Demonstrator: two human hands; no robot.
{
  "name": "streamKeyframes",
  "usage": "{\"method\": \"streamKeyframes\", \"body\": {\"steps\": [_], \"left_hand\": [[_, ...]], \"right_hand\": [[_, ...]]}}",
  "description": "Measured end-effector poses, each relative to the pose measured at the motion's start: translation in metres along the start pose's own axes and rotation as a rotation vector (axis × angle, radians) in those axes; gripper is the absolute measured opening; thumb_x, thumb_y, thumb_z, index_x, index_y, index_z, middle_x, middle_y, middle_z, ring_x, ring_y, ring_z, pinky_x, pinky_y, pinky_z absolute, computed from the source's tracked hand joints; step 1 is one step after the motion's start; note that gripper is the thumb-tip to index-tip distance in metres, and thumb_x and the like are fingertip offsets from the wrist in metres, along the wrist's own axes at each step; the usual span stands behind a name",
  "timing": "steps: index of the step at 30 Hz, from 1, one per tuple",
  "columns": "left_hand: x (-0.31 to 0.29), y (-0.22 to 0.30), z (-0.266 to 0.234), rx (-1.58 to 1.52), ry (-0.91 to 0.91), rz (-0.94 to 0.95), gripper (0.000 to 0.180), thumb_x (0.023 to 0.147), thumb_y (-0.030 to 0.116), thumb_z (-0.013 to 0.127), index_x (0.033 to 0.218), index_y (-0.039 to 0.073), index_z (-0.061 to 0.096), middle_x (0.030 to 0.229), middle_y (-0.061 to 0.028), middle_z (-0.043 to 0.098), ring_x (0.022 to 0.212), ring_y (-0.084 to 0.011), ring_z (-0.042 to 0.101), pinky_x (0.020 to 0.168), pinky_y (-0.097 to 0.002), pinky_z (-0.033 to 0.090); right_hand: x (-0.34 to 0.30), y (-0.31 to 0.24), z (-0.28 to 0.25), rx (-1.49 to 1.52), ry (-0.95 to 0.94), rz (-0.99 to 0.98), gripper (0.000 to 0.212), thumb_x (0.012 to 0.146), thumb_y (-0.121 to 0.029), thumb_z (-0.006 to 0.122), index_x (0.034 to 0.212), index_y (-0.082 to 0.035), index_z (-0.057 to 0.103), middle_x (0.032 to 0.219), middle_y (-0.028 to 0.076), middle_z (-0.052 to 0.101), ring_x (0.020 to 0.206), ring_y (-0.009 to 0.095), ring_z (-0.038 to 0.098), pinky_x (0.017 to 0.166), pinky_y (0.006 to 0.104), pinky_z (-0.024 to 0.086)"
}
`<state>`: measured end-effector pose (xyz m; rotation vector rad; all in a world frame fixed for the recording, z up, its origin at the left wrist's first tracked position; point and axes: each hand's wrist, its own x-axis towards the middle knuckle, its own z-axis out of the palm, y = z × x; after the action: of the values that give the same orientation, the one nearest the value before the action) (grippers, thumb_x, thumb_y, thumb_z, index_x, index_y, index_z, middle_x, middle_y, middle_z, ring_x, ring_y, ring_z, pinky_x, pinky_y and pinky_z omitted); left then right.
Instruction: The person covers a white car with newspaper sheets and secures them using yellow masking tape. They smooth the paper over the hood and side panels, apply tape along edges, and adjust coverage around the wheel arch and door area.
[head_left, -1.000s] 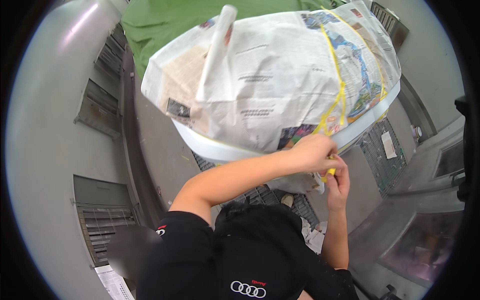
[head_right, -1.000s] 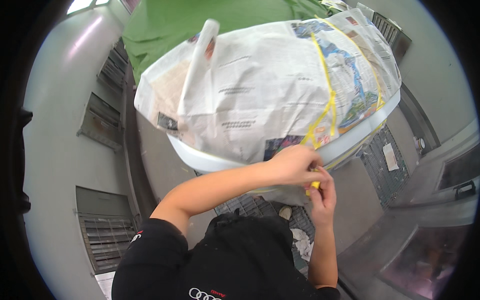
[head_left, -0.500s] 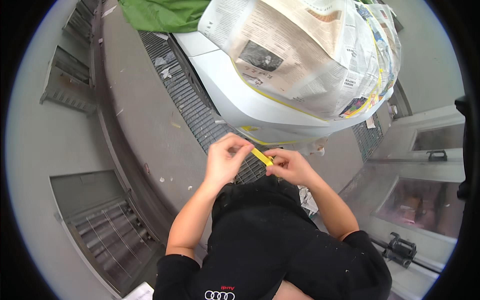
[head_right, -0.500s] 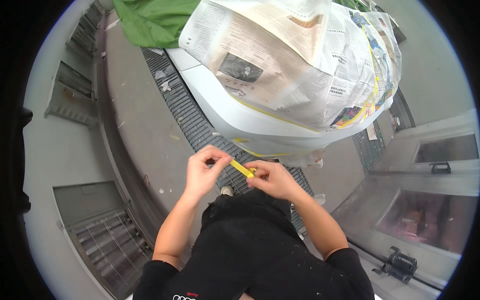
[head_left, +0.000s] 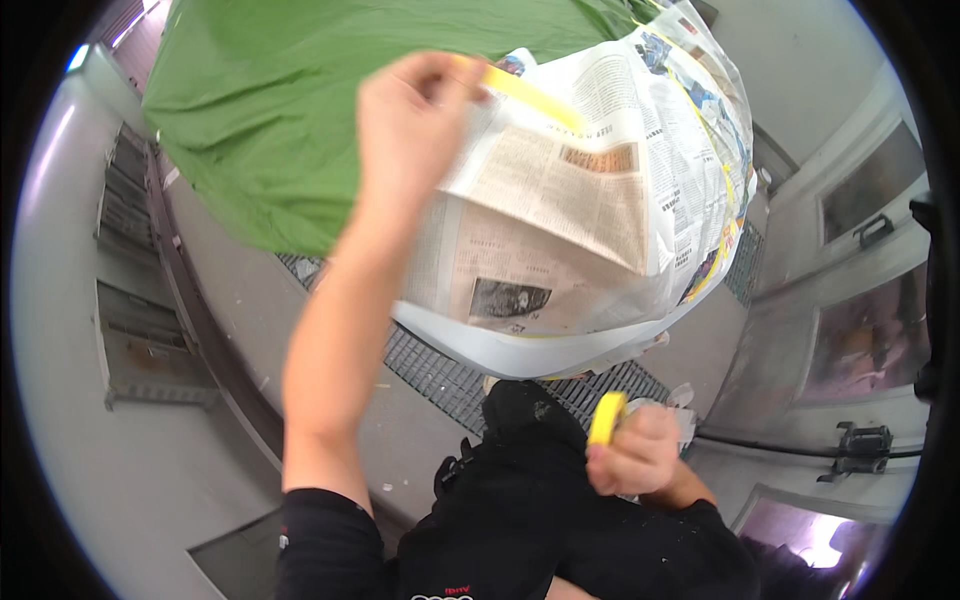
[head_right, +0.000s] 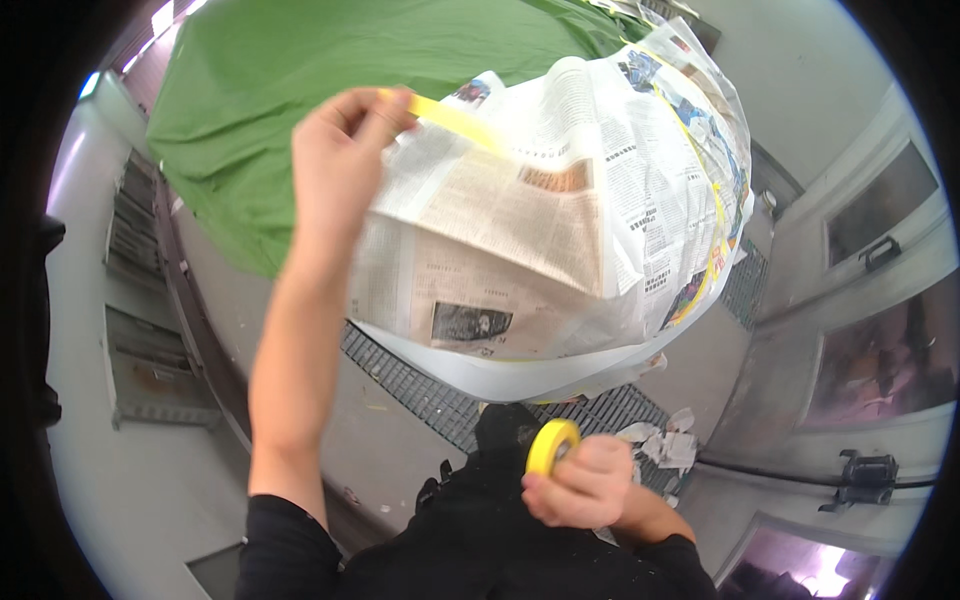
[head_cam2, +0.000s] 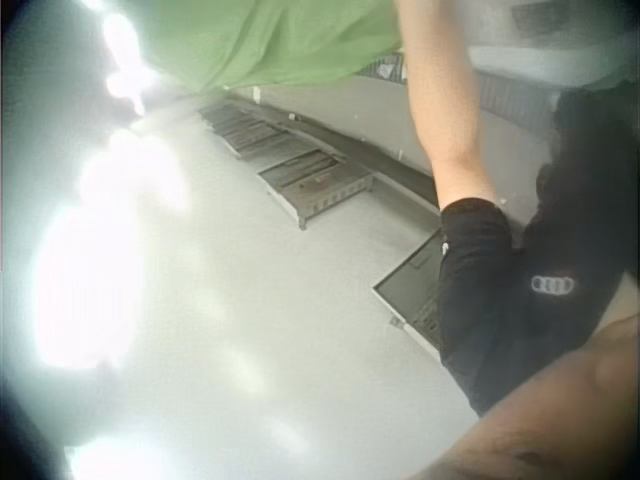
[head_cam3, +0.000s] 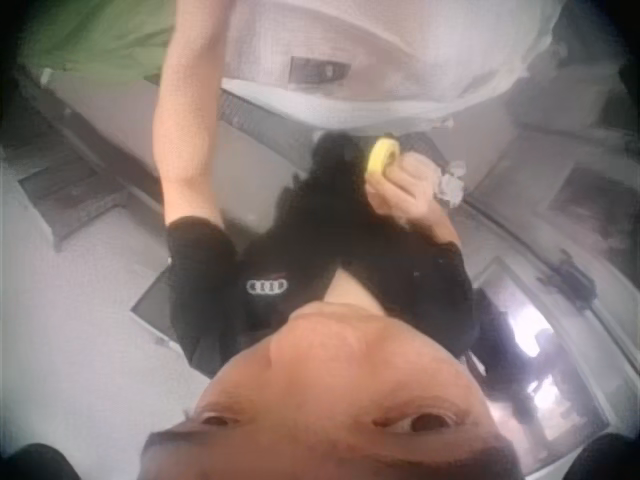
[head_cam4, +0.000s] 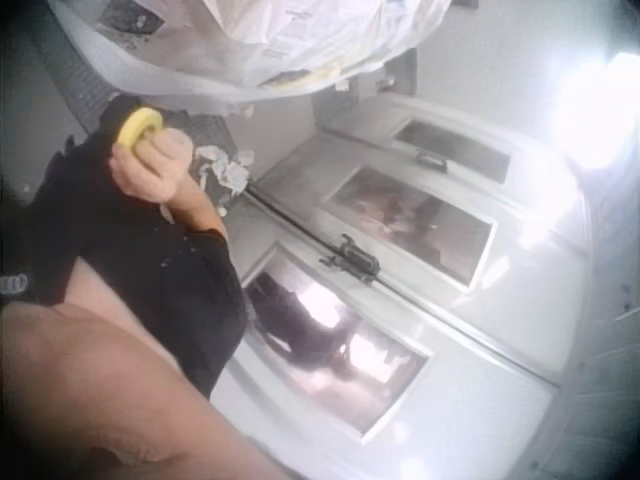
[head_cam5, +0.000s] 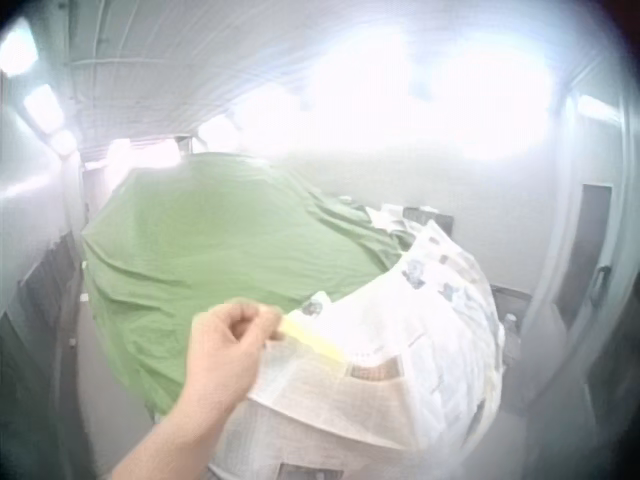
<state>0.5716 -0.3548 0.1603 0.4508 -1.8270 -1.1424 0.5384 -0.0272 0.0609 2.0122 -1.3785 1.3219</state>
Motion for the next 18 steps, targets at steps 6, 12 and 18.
{"method": "streamKeyframes", "body": {"steps": [6,12,18], "left_hand": [[0.118,-0.076,-0.029,0.324,-0.475,-0.523,0.032,0.104,0.027,0.065,0.116,-0.002,0.068,0.105,-0.0078,0.071,0.103,-0.0134,0.067,0.089,-0.0302,0.053],[0.162,-0.09,-0.011,0.209,-0.694,-0.538,0.038,0.096,0.019,0.077,0.124,0.001,0.059,0.11,-0.0117,0.071,0.101,-0.0189,0.072,0.087,-0.033,0.06],[0.208,-0.088,0.029,0.177,-0.54,0.015,0.049,0.086,0.013,0.086,0.119,-0.009,0.056,0.101,-0.0151,0.073,0.09,-0.0192,0.071,0.078,-0.0323,0.058]], "right_hand": [[-0.013,0.02,0.06,0.14,0.156,0.631,0.01,0.079,0.002,0.079,0.086,-0.002,0.073,0.06,0.006,0.057,0.048,0.022,0.051,0.046,0.0326,0.04],[0.029,0.039,0.091,0.077,0.14,0.648,0.015,0.077,-0.001,0.084,0.087,-0.003,0.073,0.065,0.007,0.062,0.051,0.022,0.054,0.047,0.032,0.043],[0.069,0.015,0.165,-0.029,0.26,0.786,0.011,0.081,-0.004,0.083,0.087,-0.005,0.074,0.066,0.006,0.064,0.054,0.023,0.057,0.05,0.0346,0.045]]}}
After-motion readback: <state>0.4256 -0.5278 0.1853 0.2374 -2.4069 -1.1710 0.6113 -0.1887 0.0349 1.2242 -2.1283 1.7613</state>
